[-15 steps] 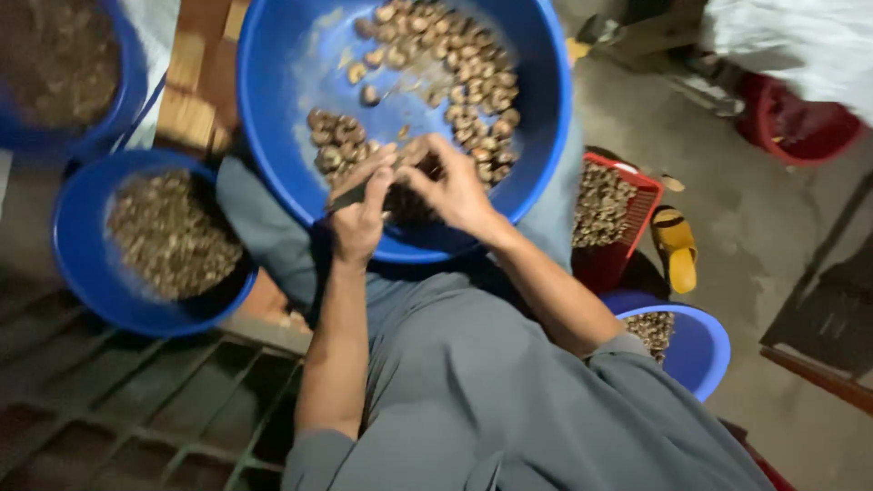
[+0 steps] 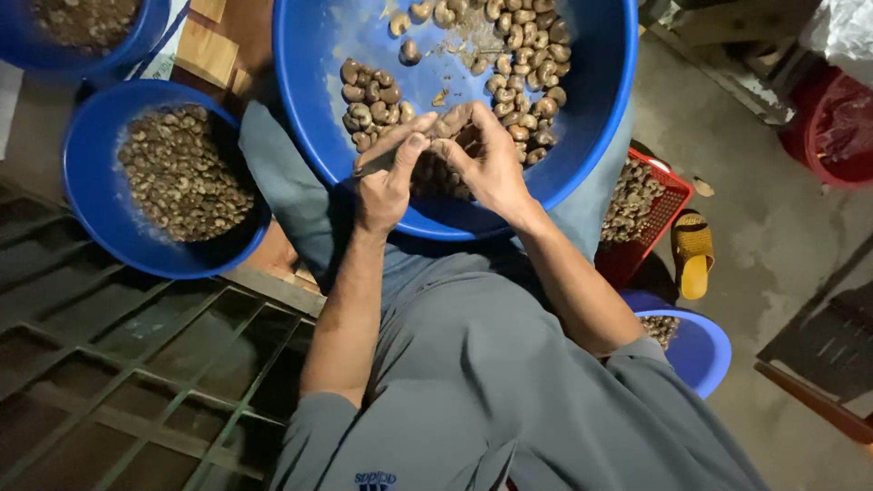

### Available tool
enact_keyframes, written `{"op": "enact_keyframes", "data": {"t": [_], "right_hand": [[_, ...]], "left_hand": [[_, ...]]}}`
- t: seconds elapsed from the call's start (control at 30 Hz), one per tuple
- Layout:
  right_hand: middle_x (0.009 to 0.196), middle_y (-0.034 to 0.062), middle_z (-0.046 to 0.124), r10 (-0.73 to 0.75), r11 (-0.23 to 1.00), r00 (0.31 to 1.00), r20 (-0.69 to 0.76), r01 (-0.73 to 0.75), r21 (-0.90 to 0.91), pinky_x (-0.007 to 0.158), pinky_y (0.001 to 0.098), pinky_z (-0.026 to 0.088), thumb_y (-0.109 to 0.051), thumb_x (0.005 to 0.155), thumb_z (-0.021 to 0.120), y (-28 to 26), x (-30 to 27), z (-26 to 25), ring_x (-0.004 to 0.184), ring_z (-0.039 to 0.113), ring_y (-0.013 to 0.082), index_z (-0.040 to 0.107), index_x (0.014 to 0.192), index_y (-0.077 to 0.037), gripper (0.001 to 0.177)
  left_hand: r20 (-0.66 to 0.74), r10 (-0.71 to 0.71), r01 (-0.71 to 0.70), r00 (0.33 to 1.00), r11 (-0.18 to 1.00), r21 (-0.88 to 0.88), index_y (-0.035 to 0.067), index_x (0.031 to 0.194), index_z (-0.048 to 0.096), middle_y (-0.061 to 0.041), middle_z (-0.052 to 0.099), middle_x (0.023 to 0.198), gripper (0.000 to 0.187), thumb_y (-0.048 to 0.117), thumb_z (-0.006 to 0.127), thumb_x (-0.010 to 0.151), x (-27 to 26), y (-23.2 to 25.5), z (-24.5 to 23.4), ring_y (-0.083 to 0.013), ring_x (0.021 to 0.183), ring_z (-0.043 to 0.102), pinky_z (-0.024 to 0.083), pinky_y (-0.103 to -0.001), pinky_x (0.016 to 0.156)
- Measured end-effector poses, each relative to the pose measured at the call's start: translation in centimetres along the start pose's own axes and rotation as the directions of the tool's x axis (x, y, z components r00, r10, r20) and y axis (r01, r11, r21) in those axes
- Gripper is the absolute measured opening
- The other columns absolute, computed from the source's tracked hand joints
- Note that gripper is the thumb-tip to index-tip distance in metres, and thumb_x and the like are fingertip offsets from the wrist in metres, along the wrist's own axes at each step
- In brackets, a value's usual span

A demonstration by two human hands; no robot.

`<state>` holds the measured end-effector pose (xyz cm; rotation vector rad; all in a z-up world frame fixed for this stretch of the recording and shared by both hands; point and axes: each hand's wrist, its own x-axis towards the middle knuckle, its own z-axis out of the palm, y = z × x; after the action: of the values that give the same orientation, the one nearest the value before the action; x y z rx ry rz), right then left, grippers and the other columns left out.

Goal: Shelling nuts using a small hand tool and sorting them into bowls

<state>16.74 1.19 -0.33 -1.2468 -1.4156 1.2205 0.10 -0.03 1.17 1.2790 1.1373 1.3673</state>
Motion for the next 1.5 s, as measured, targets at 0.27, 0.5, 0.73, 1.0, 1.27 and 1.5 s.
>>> {"op": "enact_keyframes", "data": {"t": [0.27, 0.5, 0.73, 1.0, 1.27, 1.5], "right_hand": [[0.083, 0.0125, 0.067, -0.029, 0.999, 1.0, 0.004, 0.029, -0.031, 0.056, 0.0325, 0.057, -0.014, 0.099, 0.079, -2.5, 0.4, -1.1, 0.065, 0.066, 0.02, 0.062, 0.109, -0.005, 0.021], [0.1, 0.0102, 0.061, -0.184, 0.921, 0.864, -0.469, -0.015, -0.389, 0.081, 0.0328, 0.05, -0.002, 0.099, 0.073, -2.6, -7.0, -13.1, 0.088, 0.059, 0.0208, 0.058, 0.103, -0.007, 0.016], [0.118, 0.011, 0.064, 0.107, 0.978, 0.362, -0.926, -0.206, 0.033, 0.096, 0.0502, 0.041, -0.038, 0.1, 0.065, 12.3, -28.8, -28.9, 0.115, 0.055, 0.0281, 0.059, 0.117, -0.015, 0.03], [0.073, 0.0148, 0.067, 0.057, 0.654, 0.16, -0.985, -0.751, -0.084, 0.064, 0.0352, 0.052, -0.013, 0.094, 0.069, 27.0, -50.5, -28.6, 0.064, 0.068, 0.0219, 0.067, 0.082, -0.001, 0.016], [0.093, 0.022, 0.075, 0.109, 0.047, 0.304, -0.946, -0.953, -0.3, 0.083, 0.049, 0.06, -0.03, 0.092, 0.079, 32.4, -54.4, -31.4, 0.097, 0.073, 0.0394, 0.073, 0.102, -0.003, 0.029], [0.132, 0.024, 0.055, -0.167, 0.775, 0.587, -0.792, -0.418, -0.474, 0.103, 0.0524, 0.052, 0.009, 0.109, 0.058, 11.4, -25.0, -24.7, 0.124, 0.059, 0.0414, 0.046, 0.144, 0.0, 0.038]], "left_hand": [[0.038, -0.045, 0.047, 0.998, 0.997, -0.067, 0.001, 0.121, 0.074, -0.024, 0.075, 0.116, 0.024, 0.018, 0.06, 0.111, -0.4, -1.1, -0.7, -0.0376, 0.114, 0.069, 0.064, -0.045, 0.089], [0.123, -0.117, 0.13, 0.985, 0.986, -0.1, -0.004, 0.127, 0.065, -0.023, 0.069, 0.125, 0.033, 0.024, 0.056, 0.11, -0.4, -0.9, -0.5, -0.0457, 0.118, 0.072, 0.069, -0.05, 0.099], [0.116, -0.232, 0.229, 0.966, 0.973, 0.038, 0.0, 0.124, 0.067, -0.017, 0.074, 0.115, 0.036, 0.029, 0.051, 0.11, -0.3, -1.2, -0.4, -0.036, 0.105, 0.079, 0.07, -0.041, 0.082], [0.115, -0.263, 0.269, 0.958, 0.962, -0.044, -0.002, 0.126, 0.067, -0.028, 0.073, 0.117, 0.03, 0.022, 0.059, 0.11, -0.6, -1.7, -0.2, -0.0364, 0.107, 0.073, 0.065, -0.042, 0.086], [0.101, -0.283, 0.287, 0.954, 0.958, -0.022, -0.001, 0.126, 0.068, -0.028, 0.073, 0.116, 0.032, 0.025, 0.06, 0.11, -1.1, -2.7, -0.3, -0.0362, 0.105, 0.074, 0.065, -0.04, 0.084], [0.113, -0.29, 0.293, 0.95, 0.956, -0.012, 0.001, 0.129, 0.067, -0.024, 0.073, 0.12, 0.034, 0.028, 0.06, 0.111, -1.3, -3.8, -0.3, -0.0344, 0.106, 0.074, 0.065, -0.04, 0.084]]}}
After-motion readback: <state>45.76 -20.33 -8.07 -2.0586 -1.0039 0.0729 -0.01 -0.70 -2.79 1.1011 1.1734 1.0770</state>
